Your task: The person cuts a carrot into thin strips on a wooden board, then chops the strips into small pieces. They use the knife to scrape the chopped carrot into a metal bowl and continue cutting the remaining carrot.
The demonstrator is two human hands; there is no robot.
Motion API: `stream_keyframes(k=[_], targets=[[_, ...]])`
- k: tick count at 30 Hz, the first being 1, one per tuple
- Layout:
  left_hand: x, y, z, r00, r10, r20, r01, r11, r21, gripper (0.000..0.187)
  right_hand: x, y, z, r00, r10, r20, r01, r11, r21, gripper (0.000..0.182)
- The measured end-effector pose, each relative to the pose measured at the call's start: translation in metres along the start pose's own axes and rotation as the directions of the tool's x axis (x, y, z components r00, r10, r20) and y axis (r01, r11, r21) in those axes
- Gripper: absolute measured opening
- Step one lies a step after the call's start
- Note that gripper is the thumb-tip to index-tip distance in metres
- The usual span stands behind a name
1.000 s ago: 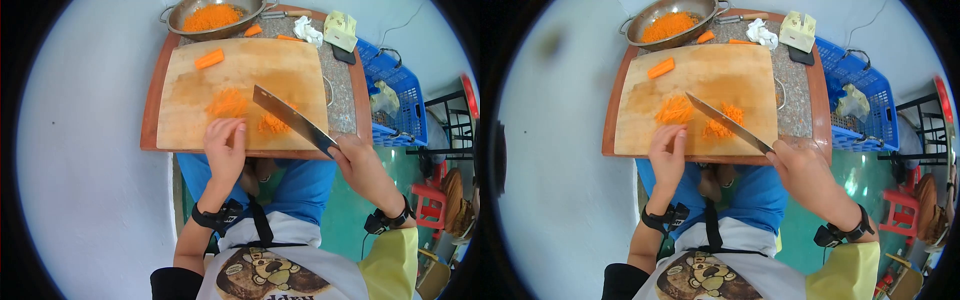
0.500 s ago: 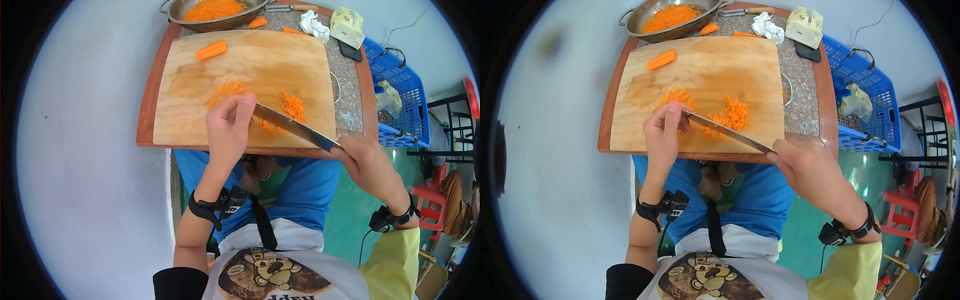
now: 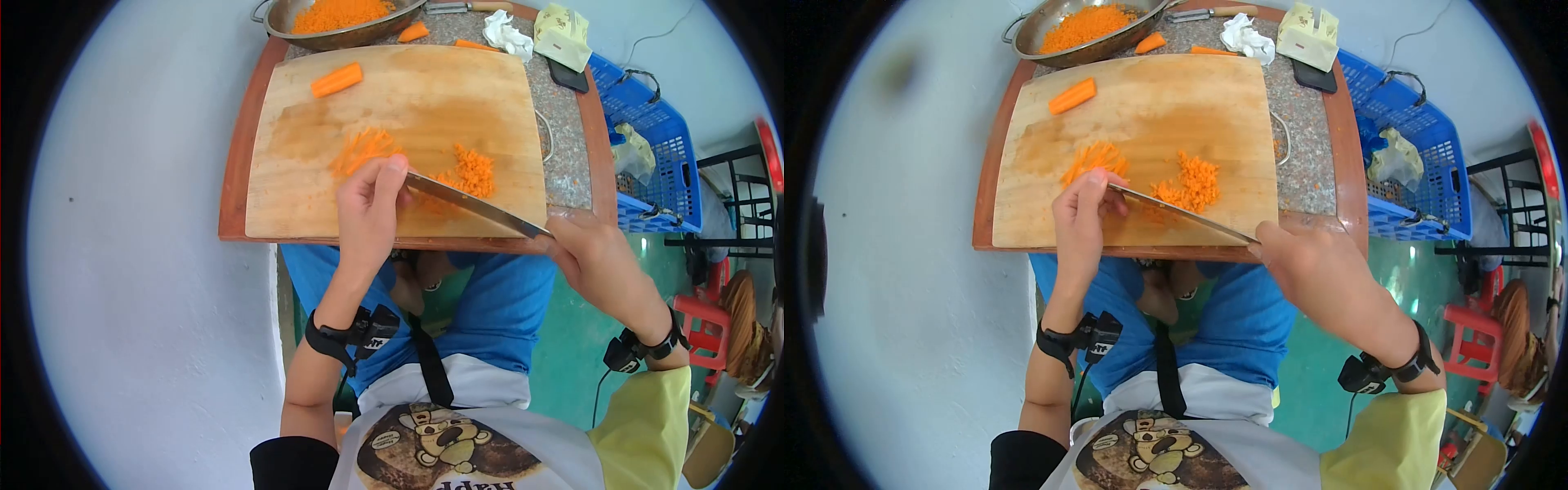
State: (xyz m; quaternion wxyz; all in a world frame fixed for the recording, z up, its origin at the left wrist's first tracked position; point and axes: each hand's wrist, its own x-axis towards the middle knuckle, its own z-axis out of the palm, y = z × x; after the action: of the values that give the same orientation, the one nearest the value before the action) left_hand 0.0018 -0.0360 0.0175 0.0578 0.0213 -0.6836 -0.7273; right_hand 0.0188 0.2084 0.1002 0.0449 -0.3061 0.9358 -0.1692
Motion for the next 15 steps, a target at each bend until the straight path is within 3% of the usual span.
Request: stream_keyframes(k=[4,11,13,15], targets=[[-0.002,0.008,0.004,0.997,0.068,-0.019,-0.069,0.997,-0.034,0.036,-0.003,-0.005,-0.009,1.000,0.030,0.003,-0.030,0.999,0.013,0.013],[-0.005,0.002,0.009,0.997,0.015,-0.075,-0.020,0.998,-0.066,0.031,-0.005,0.001,-0.005,0.999,-0.035,-0.023,0.036,0.999,0.026,0.014],[-0.006,0.000,0.009,0.997,0.008,-0.081,-0.015,0.996,-0.085,0.032,-0.005,-0.003,-0.008,0.985,0.095,0.141,-0.103,0.993,0.052,0.011],[-0.007,-0.002,0.009,0.998,-0.012,-0.068,0.007,0.998,-0.061,0.031,-0.005,-0.005,-0.004,0.981,0.113,0.156,-0.119,0.992,0.030,0.012]])
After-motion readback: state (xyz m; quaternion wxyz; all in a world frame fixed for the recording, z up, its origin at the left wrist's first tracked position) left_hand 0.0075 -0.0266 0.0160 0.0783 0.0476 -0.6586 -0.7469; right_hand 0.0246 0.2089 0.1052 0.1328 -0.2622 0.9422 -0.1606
